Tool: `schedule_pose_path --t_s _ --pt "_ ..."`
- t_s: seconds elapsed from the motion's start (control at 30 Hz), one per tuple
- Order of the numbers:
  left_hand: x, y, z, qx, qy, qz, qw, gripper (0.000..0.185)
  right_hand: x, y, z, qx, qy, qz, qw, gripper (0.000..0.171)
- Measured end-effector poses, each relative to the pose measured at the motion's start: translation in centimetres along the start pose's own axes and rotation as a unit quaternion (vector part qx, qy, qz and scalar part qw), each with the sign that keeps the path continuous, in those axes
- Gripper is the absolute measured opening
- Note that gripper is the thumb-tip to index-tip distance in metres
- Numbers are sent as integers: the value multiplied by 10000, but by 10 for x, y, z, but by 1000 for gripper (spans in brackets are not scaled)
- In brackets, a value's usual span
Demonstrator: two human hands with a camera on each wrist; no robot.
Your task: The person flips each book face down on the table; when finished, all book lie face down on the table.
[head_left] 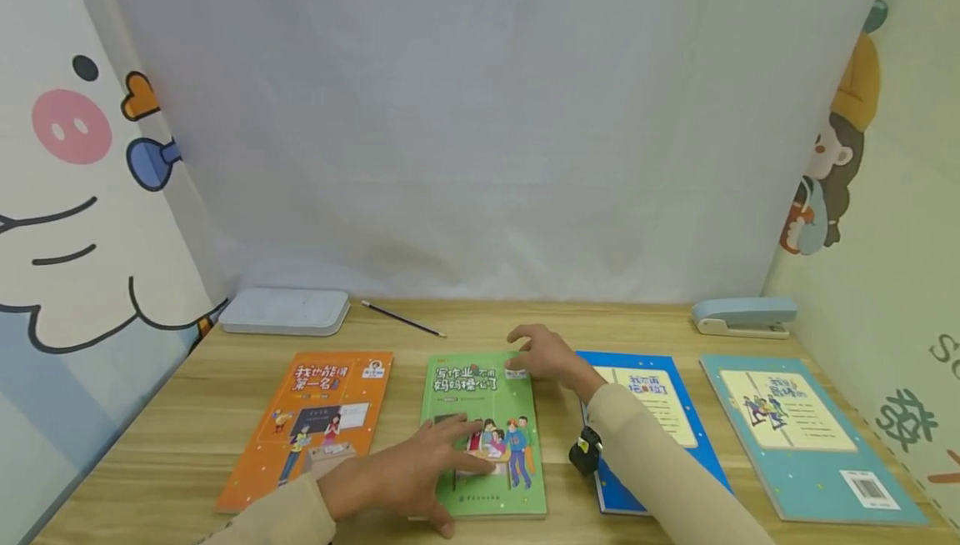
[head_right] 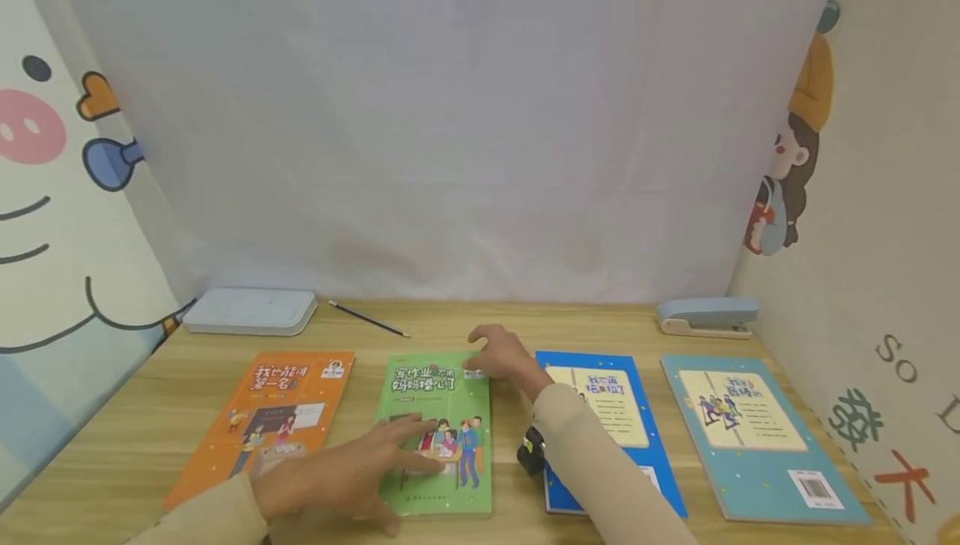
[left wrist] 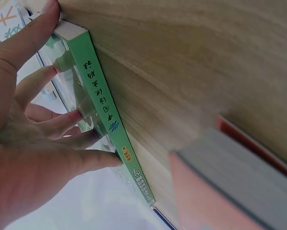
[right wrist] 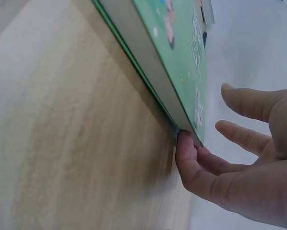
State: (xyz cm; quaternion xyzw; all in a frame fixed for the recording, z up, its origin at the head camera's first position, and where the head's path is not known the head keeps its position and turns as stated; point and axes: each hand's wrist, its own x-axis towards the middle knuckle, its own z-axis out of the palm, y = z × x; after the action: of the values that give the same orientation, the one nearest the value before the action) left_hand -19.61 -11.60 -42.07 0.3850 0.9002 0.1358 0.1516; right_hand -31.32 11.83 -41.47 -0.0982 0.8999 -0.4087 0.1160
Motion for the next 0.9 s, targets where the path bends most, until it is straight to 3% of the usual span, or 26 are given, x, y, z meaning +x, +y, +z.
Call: schedule_pose_path --t_s 0.33,0.53,0.9 --pt "-1 0 2 -12 -115 -35 9999 79 3 9 -5 994 -408 281 9938 47" --pt "0 0 2 35 -94 -20 9999 79 0 8 -5 1041 -494 535 9919 51" --pt "2 1 0 1 -74 -21 10000 79 -4 11 -12 1237 -937 478 9867 57"
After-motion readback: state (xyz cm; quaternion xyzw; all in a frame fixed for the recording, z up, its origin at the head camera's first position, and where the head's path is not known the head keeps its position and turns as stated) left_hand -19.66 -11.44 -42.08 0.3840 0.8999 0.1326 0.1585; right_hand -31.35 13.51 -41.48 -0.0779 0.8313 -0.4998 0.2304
